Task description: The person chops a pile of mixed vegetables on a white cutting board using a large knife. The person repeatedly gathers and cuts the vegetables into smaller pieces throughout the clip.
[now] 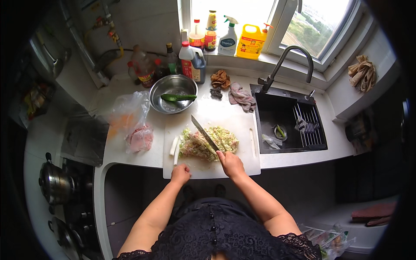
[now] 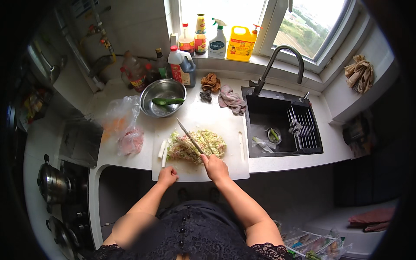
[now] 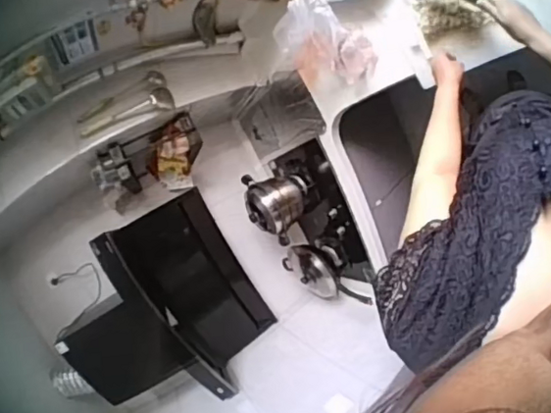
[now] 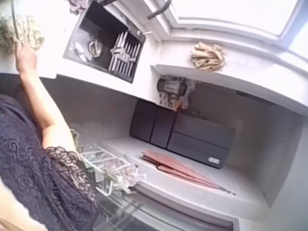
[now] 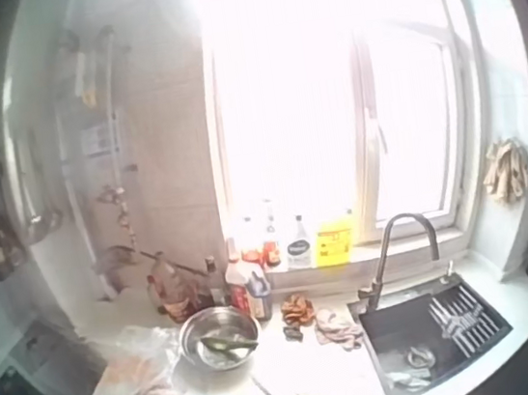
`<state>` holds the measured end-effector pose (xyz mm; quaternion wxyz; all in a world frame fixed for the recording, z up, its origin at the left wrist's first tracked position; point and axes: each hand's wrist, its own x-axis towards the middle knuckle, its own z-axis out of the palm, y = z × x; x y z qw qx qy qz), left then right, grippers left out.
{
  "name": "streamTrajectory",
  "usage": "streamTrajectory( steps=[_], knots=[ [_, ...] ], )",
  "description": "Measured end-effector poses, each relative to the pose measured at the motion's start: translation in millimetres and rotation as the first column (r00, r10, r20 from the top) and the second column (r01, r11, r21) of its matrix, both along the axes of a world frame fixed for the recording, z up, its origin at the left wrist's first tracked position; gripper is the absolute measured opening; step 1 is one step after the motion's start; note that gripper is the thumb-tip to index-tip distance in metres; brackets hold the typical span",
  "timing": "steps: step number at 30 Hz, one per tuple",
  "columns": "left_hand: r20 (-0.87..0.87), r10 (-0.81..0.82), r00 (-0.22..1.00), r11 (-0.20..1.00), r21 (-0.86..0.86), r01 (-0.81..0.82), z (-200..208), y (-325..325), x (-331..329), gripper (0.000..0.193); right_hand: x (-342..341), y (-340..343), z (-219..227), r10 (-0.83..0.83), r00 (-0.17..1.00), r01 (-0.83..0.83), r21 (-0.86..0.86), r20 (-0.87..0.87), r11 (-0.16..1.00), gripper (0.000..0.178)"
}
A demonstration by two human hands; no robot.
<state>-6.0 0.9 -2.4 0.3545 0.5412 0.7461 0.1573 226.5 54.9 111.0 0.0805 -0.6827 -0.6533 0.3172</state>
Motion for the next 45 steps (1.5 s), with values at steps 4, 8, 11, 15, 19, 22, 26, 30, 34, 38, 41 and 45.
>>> streamTrajectory(
  steps=[4, 8, 11, 15, 19, 22, 26, 30, 34, 38, 41, 45],
  knots=[
    [-0.031, -0.006, 0.999, 1.0, 0.031, 0.007, -1, 3, 0, 0.02, -10, 2, -19, 0.004, 0.999, -0.003, -0.025, 0.035, 1.0, 0.066],
    [-0.058, -0.017, 0.998, 0.996, 0.085, 0.021, -12, 0, -1, 0.021, -10, 3, -12, 0.058, 0.998, -0.058, 0.018, 0.008, 0.998, 0.064],
    [-0.022, -0.015, 1.0, 1.0, -0.004, 0.015, 2, 4, 0, 0.021, -24, -3, -10, 0.083, 0.997, -0.082, 0.073, -0.003, 0.994, 0.062],
    [0.004, 0.007, 1.0, 1.0, 0.009, -0.007, -5, -1, 0, 0.021, -26, -6, -24, 0.062, 0.998, -0.062, 0.02, 0.018, 0.998, 0.063],
    [-0.017, -0.002, 1.0, 1.0, 0.022, 0.002, -5, 1, 0, 0.02, -23, -5, -4, 0.083, 0.996, -0.082, 0.063, -0.019, 0.995, 0.064],
    [-0.032, -0.018, 0.999, 0.999, 0.035, 0.019, -5, 1, -1, 0.021, -13, -1, -26, 0.012, 1.0, -0.013, 0.029, 0.025, 0.999, 0.064],
    [-0.026, -0.008, 1.0, 0.996, 0.089, 0.01, -12, 0, -2, 0.022, -5, 8, -8, 0.049, 0.997, -0.045, -0.063, 0.056, 0.997, 0.066],
    [-0.038, -0.017, 0.999, 0.996, 0.081, 0.02, -12, 0, -3, 0.022, -6, 1, -16, 0.009, 0.999, -0.01, 0.016, 0.049, 1.0, 0.065],
    [-0.042, -0.024, 0.999, 0.996, 0.09, 0.028, -15, 1, -3, 0.022, -2, 6, -12, 0.015, 0.999, -0.014, -0.031, 0.047, 0.999, 0.065],
    [-0.056, -0.019, 0.998, 0.998, 0.066, 0.023, -12, 1, -2, 0.022, -3, 1, 1, -0.019, 1.0, 0.019, 0.052, 0.008, 0.998, 0.065],
    [-0.057, -0.031, 0.998, 0.996, 0.079, 0.035, -8, 2, -2, 0.022, 1, 1, -16, -0.04, 0.998, 0.039, 0.017, 0.041, 0.999, 0.062],
    [-0.045, -0.037, 0.998, 0.998, 0.046, 0.039, -5, 2, -2, 0.021, 0, -1, -8, 0.008, 1.0, -0.007, 0.076, -0.007, 0.997, 0.061]
  ],
)
